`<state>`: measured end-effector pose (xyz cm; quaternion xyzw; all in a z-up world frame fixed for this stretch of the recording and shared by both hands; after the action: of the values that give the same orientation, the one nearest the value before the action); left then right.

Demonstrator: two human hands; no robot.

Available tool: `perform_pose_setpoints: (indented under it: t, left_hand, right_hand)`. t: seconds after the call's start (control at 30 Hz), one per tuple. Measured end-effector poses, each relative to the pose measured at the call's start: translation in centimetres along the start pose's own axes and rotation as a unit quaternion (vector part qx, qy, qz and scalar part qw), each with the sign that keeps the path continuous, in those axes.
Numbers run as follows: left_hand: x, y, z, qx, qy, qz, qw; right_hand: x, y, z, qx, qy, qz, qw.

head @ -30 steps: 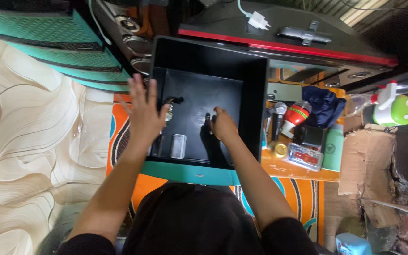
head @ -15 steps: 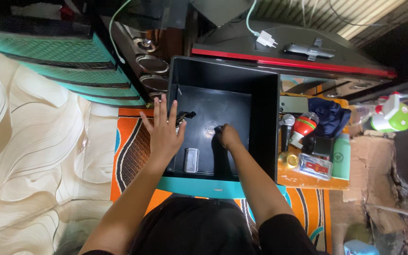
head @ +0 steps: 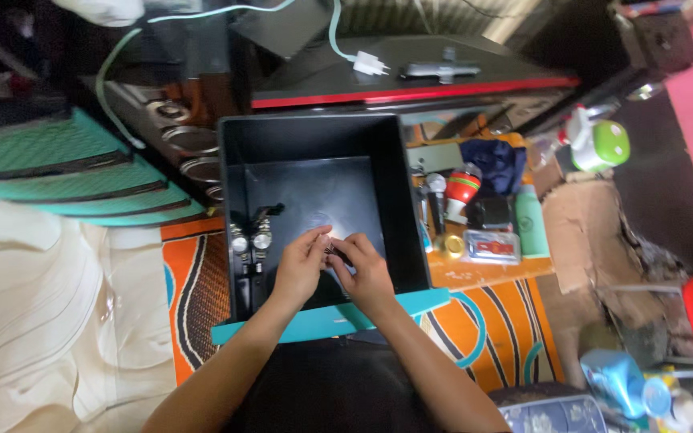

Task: The person removes various items from a drawer, including a phone case, a phone, a water bottle, and other small objects, placing them on the surface beside the drawer. The person then sprays the inside of the drawer with a cleaning solution and wipes it with a cloth.

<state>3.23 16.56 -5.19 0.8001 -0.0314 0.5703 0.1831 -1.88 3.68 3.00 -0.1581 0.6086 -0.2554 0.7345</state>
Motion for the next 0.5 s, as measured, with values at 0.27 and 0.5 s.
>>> perform_pose_setpoints:
  t: [0.27,0.5]
  left_hand:
    - [0.7,3.8,1.4,-0.003,-0.030,-0.052,0.998]
    - [0.0,8.4,1.1,-0.029,-0.048,-0.033,0.998]
  right_hand:
    - [1.5,-3.1,-3.1,-0.017,-0.096,-0.205,0.974]
    - [4.3,-7.3,-2.6,-0.013,-0.119,-0.162,0.979]
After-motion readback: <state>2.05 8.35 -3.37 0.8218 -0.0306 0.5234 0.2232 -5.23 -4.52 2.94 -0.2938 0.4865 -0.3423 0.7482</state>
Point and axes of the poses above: each hand's wrist, its own z-axis towards the middle knuckle, its own y-axis out of the palm, x = y × z, the point moved 2 cm from there along z, towards the middle knuckle
